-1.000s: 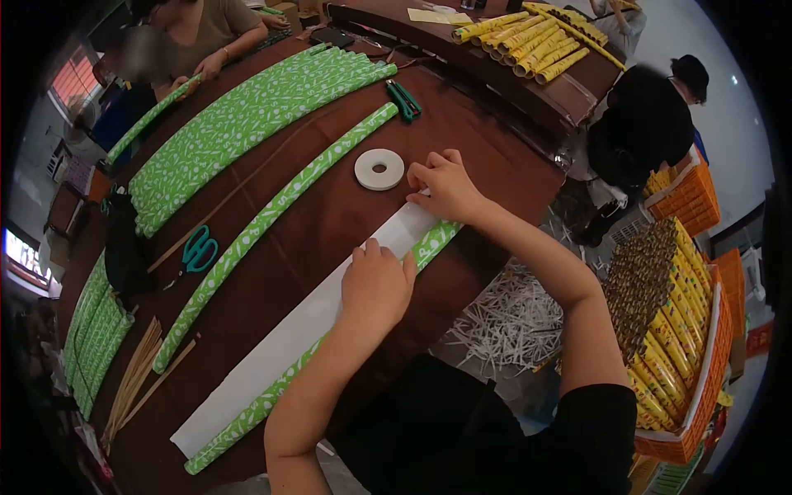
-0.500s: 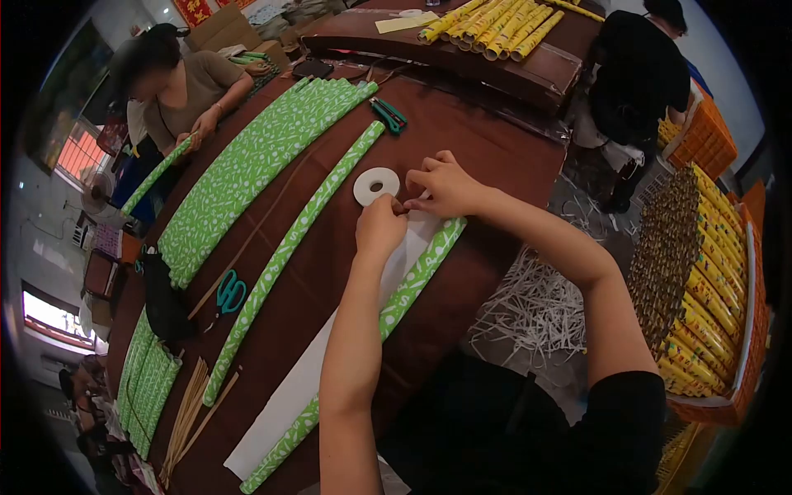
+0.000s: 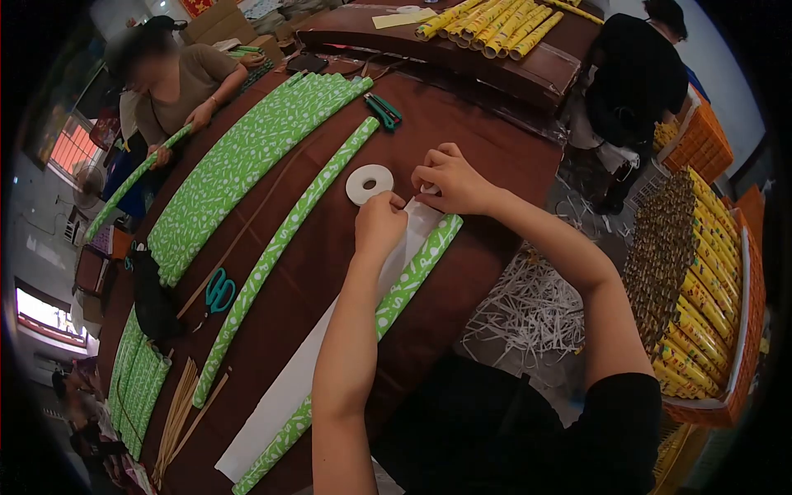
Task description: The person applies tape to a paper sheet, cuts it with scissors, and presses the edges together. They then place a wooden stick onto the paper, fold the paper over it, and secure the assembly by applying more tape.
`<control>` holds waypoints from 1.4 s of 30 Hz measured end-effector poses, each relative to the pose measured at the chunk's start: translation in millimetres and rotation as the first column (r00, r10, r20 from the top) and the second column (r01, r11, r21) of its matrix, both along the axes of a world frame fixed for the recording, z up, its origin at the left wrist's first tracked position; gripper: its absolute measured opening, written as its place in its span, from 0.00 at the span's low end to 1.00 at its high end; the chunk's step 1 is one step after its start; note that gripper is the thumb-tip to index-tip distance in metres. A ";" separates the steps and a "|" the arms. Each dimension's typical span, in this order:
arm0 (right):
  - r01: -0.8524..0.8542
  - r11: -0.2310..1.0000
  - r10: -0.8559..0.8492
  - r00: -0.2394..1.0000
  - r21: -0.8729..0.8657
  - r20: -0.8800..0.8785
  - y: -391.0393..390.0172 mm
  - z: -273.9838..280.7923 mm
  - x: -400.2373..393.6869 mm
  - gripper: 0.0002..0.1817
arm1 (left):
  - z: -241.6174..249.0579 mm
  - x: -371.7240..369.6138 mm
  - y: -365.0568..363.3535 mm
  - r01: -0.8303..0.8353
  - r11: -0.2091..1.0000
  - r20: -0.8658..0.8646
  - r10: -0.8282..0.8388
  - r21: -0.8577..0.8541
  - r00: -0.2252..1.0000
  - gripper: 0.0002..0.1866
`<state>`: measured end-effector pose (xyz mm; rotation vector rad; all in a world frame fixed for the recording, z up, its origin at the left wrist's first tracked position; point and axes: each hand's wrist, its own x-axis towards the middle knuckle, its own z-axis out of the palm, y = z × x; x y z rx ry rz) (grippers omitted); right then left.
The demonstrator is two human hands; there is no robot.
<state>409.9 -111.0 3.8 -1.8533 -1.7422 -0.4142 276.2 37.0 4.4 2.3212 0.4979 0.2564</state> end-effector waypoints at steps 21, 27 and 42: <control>0.081 0.995 -0.078 0.996 0.056 -0.048 -1.1 -18.2 2.0 0.12 | -5.8 7.2 -10.1 -0.006 0.997 0.099 0.013 -0.078 0.995 0.08; 0.044 0.997 -0.037 0.993 0.056 -0.112 -3.4 -20.1 5.4 0.08 | -16.1 10.6 -9.1 0.008 1.000 0.145 -0.012 0.028 0.989 0.08; 0.007 0.992 0.001 0.998 0.123 -0.062 -4.2 -19.7 5.2 0.08 | -27.5 17.0 -6.8 0.008 1.000 0.183 -0.007 -0.005 0.983 0.07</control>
